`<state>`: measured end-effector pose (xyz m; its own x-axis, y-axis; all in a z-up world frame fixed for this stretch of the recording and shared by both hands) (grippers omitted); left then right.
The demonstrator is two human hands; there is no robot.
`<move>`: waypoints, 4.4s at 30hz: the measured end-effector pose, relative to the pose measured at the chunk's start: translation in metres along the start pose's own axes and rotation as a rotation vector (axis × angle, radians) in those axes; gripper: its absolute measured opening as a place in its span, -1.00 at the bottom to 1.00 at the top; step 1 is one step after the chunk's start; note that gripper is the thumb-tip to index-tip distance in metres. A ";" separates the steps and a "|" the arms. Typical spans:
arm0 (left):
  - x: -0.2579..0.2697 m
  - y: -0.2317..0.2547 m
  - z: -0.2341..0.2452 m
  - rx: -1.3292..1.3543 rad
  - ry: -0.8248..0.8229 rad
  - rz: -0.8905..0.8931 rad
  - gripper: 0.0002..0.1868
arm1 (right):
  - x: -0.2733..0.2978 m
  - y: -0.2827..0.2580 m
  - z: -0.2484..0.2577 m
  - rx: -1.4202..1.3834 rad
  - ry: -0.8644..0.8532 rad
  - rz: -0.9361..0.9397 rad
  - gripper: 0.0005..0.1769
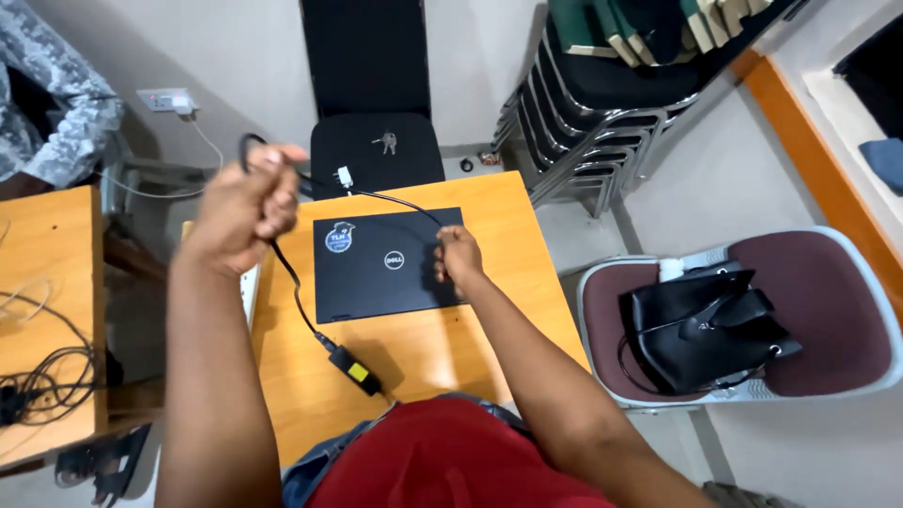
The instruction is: The user retrieves a laptop charger from a bag, plugs it into a power strip, and then connects it to a laptop.
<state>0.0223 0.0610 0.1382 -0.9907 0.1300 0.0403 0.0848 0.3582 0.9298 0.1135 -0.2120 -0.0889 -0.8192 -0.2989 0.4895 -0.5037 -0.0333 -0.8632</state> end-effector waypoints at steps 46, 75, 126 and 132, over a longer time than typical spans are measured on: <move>0.132 -0.237 0.262 -0.834 0.779 0.171 -0.63 | -0.051 0.077 -0.295 0.092 -0.320 -0.005 -0.84; 0.058 -0.221 0.289 -1.063 0.234 0.201 -0.80 | -0.032 0.018 -0.373 1.238 -0.284 -0.045 -0.72; 0.101 -0.260 0.310 -0.617 0.331 0.628 -0.28 | -0.068 0.046 -0.345 1.605 -0.233 0.101 -0.69; 0.099 -0.258 0.310 -0.543 0.341 0.634 -0.24 | -0.071 0.073 -0.353 1.672 -0.220 0.124 -0.82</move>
<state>-0.0650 0.2677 -0.2114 -0.7600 -0.1577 0.6305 0.6499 -0.1843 0.7373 0.0380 0.1431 -0.1429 -0.7054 -0.4892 0.5129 0.4942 -0.8582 -0.1388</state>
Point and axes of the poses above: each hand's wrist, its own x-axis away from the middle knuckle, its own z-axis out of the back of the hand, y = z × x, the point moved 4 cm from there along -x, towards the middle knuckle, and after that the axes turned 12 degrees about -y, right-handed, at the moved point
